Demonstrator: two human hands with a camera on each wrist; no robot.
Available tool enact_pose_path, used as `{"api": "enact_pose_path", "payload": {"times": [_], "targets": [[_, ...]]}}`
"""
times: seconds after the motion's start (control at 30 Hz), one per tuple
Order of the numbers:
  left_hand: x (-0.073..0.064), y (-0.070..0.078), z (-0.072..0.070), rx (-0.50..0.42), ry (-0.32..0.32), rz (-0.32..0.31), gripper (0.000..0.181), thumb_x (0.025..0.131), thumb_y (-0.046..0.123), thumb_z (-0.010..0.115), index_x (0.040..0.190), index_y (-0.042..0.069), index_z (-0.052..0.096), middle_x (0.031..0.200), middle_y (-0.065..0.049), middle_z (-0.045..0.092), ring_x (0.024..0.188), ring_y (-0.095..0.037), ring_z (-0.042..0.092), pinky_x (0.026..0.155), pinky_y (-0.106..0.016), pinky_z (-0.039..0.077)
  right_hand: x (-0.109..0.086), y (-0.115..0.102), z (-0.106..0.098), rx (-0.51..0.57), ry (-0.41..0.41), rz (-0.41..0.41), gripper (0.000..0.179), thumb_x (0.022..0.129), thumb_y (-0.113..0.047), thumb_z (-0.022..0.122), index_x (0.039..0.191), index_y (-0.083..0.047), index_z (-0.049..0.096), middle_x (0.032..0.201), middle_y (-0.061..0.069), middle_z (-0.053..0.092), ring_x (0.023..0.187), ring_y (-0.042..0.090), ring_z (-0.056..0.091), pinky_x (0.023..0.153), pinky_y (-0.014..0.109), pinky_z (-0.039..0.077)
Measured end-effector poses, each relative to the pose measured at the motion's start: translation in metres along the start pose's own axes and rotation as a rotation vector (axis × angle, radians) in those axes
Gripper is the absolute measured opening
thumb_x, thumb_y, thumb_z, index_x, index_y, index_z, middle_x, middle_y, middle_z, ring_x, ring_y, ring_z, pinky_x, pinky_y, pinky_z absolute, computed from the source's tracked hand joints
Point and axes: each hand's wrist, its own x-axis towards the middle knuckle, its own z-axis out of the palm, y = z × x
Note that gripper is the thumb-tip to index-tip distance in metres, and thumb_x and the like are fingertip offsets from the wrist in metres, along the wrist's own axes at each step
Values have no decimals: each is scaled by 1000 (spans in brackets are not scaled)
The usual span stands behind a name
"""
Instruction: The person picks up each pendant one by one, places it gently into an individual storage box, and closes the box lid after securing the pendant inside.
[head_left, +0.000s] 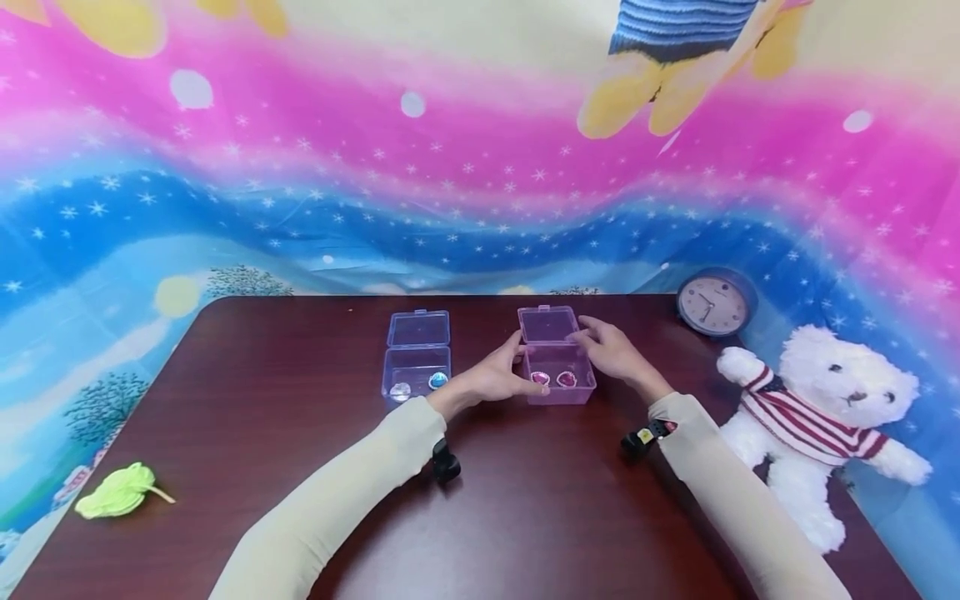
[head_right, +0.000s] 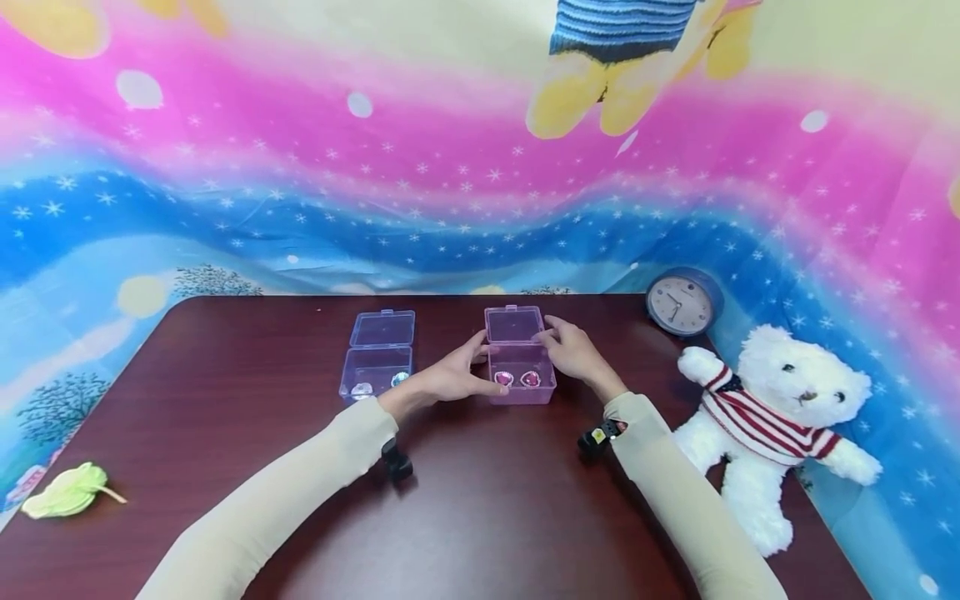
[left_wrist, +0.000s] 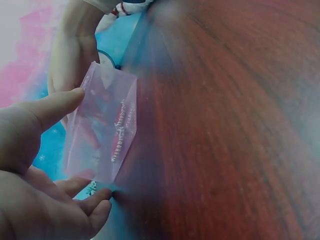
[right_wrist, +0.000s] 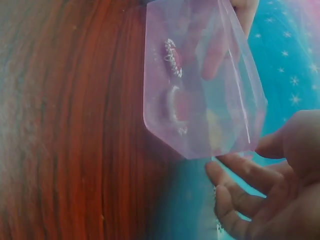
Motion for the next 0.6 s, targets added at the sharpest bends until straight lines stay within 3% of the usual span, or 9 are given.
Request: {"api": "enact_pose_path", "payload": {"times": [0.2,0.4,0.6], "targets": [[-2,2,0,19,14,-3,109,85,19,85,164,18,9,161,-19,39,147,-38,42,125,-54,30,-3,5,-6,16,45,-50,58,108,-32,53,157,-4,38,127,21,70,118,38,69,101,55,56],[-2,0,1,32,24,-8,110,85,19,85,162,20,8,162,-18,39,148,-38,42,125,-53,32,-7,6,-12,94,45,-51,65,112,-50,25,149,-2,49,126,24,69,112,39,68,82,46,59],[-3,0,2,88,38,-3,105,85,25,85,162,19,13,161,-16,41,148,-35,43,124,-52,34,-11,-1,-18,142,-13,-87,75,111,-54,13,138,2,54,131,28,66,116,44,66,79,44,55]]}}
